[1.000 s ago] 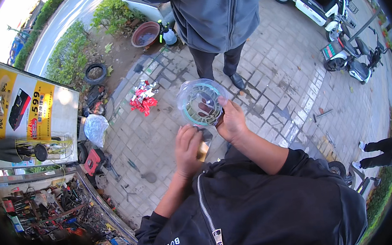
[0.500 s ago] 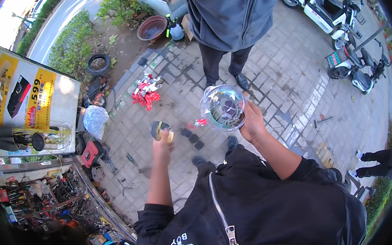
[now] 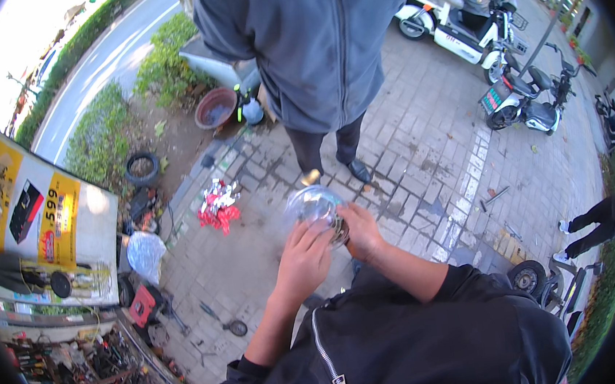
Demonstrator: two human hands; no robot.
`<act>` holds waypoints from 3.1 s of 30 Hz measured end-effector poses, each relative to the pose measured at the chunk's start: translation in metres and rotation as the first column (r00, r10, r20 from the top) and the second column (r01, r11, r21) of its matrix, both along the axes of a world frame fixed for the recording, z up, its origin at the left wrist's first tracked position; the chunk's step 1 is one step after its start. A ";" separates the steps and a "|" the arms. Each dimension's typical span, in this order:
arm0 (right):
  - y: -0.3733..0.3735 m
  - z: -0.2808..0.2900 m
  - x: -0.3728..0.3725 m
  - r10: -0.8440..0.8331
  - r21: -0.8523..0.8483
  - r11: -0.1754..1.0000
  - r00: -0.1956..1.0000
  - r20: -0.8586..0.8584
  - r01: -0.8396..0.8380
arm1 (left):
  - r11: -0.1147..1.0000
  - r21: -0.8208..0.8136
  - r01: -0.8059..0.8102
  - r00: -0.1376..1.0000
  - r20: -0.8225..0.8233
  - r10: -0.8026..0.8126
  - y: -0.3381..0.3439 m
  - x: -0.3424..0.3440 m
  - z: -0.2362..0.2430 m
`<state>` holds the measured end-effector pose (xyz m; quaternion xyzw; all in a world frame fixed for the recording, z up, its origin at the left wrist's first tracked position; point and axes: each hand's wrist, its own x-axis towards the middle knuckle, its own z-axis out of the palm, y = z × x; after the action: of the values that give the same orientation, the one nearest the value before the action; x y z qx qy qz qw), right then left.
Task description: The person unpacks a new brake assembly, removes the plastic wrap, and assembles it with a metal bracket using pliers and a T-handle wrench. The person then installs the assembled brake onto the rear wheel hub of an electric scooter and secures it with a bolt.
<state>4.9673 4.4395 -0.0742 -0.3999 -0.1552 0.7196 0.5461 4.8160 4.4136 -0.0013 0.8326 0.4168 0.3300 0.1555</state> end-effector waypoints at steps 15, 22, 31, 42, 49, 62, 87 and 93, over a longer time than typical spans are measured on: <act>-0.014 -0.006 -0.015 0.235 -0.064 0.972 0.944 0.230 -0.227 | 0.845 -0.355 -0.400 0.908 -0.027 0.418 -0.009 0.001 -0.039; -0.025 -0.007 -0.015 0.144 -0.145 0.981 0.984 0.106 -0.128 | 0.783 -0.413 -0.465 0.869 -0.045 0.492 -0.026 0.022 -0.056; -0.024 -0.009 -0.002 0.197 -0.059 0.980 0.975 0.107 -0.192 | 0.912 -0.333 -0.238 0.942 0.150 0.301 -0.008 0.021 -0.046; -0.020 -0.020 -0.008 0.106 -0.050 0.994 0.981 0.161 -0.099 | 0.755 -0.602 -0.261 0.957 -0.059 0.284 -0.004 0.019 -0.053; -0.018 -0.023 -0.002 0.358 -0.155 0.930 0.914 0.189 -0.332 | 0.623 -0.778 -0.087 0.957 0.107 0.269 0.001 -0.002 -0.060; 0.000 -0.035 0.001 0.425 -0.189 0.900 0.885 0.191 -0.392 | 0.559 -0.829 0.002 0.799 0.337 0.498 -0.001 -0.005 -0.084; -0.014 -0.103 -0.001 0.761 -0.364 0.585 0.334 0.557 -0.725 | 0.714 -0.645 0.272 0.274 0.763 0.585 -0.043 -0.048 -0.053; -0.014 -0.116 -0.024 0.769 -0.389 0.640 0.561 0.307 -0.663 | 0.668 -0.689 0.280 0.175 0.721 0.670 -0.060 -0.059 -0.032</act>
<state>4.9431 4.4255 -0.1904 -0.5149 -0.3415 0.7796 0.1027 4.7566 4.3537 -0.0335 0.2277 0.4276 0.6046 0.6323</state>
